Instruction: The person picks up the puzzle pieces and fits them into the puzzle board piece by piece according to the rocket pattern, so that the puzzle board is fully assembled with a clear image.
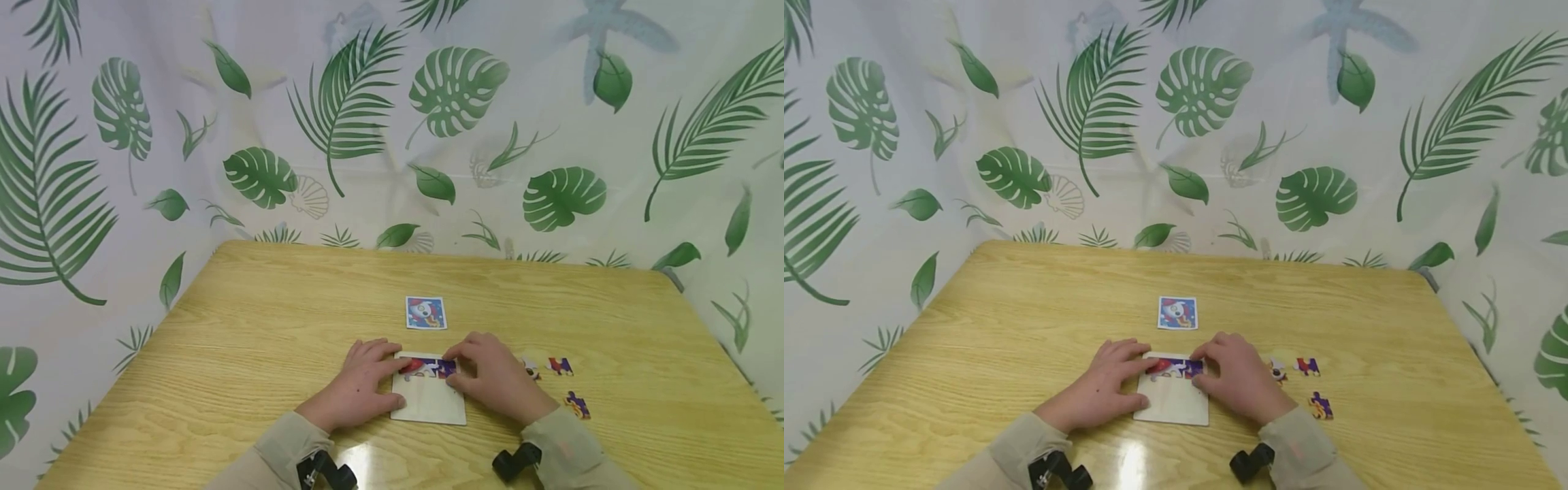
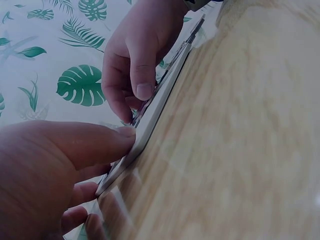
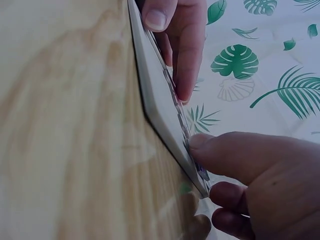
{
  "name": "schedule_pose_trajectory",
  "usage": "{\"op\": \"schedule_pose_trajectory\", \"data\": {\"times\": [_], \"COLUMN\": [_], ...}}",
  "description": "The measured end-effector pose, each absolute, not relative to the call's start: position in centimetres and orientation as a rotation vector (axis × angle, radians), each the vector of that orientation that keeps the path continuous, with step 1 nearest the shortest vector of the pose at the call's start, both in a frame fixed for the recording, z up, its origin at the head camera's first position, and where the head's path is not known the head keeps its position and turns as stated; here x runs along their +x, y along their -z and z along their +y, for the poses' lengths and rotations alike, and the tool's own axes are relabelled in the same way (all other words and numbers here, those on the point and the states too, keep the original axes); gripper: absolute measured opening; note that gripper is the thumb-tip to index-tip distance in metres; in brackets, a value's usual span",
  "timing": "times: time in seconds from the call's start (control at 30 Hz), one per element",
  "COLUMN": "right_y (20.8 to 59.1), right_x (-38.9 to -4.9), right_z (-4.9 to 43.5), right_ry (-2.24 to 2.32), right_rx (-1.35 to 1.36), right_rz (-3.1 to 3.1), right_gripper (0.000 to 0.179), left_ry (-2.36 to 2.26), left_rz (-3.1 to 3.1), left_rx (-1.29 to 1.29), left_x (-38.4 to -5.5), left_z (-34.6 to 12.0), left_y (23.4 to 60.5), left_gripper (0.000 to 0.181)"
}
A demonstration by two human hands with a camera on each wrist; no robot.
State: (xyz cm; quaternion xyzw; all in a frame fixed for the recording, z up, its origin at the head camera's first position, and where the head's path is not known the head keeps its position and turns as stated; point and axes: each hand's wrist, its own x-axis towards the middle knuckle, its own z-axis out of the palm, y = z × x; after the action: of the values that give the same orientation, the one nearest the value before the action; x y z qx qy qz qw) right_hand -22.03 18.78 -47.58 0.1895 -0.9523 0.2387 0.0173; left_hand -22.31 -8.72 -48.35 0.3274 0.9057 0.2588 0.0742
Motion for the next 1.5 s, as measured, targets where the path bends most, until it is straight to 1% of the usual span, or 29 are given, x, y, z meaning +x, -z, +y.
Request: {"op": "schedule_pose_trajectory", "data": {"times": [0.33, 1.03, 1.3, 1.5], "right_y": [47.5, 48.0, 47.6, 47.1], "right_x": [-21.9, -22.0, -22.2, -22.4], "right_z": [18.7, 18.5, 18.8, 20.4], "right_ry": [-0.685, -0.657, -0.732, -0.803], "right_rx": [0.644, 0.623, 0.639, 0.621], "right_rz": [-2.943, -2.956, -2.979, -2.991], "right_gripper": [0.022, 0.026, 0.026, 0.024], "left_ry": [-0.765, -0.78, -0.794, -0.816], "left_rz": [2.729, 2.728, 2.721, 2.696], "left_rx": [0.995, 0.97, 0.966, 0.962], "left_x": [-22.2, -22.2, -22.2, -22.4], "left_z": [-8.6, -8.7, -8.9, -8.8], "left_y": [48.2, 48.2, 48.1, 48.0], "left_gripper": [0.062, 0.062, 0.066, 0.073]}}
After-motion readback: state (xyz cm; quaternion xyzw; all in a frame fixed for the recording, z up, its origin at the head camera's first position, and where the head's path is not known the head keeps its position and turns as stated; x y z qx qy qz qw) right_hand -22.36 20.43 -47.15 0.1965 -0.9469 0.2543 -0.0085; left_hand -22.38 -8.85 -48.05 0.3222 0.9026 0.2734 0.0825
